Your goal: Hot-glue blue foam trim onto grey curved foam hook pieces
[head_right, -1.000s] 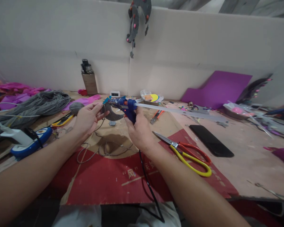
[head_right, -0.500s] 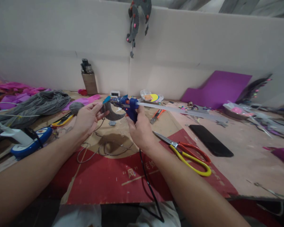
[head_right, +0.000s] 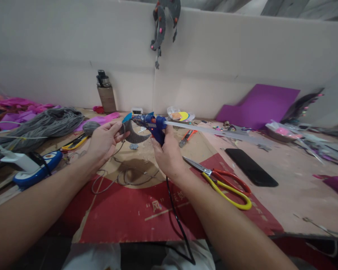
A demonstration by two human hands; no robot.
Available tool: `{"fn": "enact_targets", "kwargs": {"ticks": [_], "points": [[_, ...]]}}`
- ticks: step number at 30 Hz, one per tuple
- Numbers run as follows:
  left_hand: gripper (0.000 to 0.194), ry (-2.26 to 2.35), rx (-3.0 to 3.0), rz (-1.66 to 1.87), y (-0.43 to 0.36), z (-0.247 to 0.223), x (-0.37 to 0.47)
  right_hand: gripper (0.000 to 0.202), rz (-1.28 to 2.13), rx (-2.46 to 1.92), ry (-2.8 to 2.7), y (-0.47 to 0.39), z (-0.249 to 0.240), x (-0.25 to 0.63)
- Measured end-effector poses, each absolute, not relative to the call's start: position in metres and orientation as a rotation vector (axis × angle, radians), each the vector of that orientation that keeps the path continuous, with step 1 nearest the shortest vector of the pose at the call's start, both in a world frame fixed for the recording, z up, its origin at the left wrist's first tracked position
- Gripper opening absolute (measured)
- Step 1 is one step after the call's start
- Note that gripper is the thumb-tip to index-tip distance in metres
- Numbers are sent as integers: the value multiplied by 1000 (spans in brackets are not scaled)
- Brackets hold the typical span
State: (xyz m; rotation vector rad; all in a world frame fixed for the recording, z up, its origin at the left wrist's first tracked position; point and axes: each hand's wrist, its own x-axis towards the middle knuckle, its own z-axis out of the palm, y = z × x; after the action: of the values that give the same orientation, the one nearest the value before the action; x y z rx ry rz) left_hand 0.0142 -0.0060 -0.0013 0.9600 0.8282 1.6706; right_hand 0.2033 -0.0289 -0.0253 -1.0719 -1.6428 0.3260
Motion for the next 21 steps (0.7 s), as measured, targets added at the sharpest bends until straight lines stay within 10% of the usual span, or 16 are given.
{"fn": "enact_targets", "kwargs": {"ticks": [21], "points": [[23,847,1146,1796,7,-10,6,20,491,-1649,-1691,26,-38,250]]}}
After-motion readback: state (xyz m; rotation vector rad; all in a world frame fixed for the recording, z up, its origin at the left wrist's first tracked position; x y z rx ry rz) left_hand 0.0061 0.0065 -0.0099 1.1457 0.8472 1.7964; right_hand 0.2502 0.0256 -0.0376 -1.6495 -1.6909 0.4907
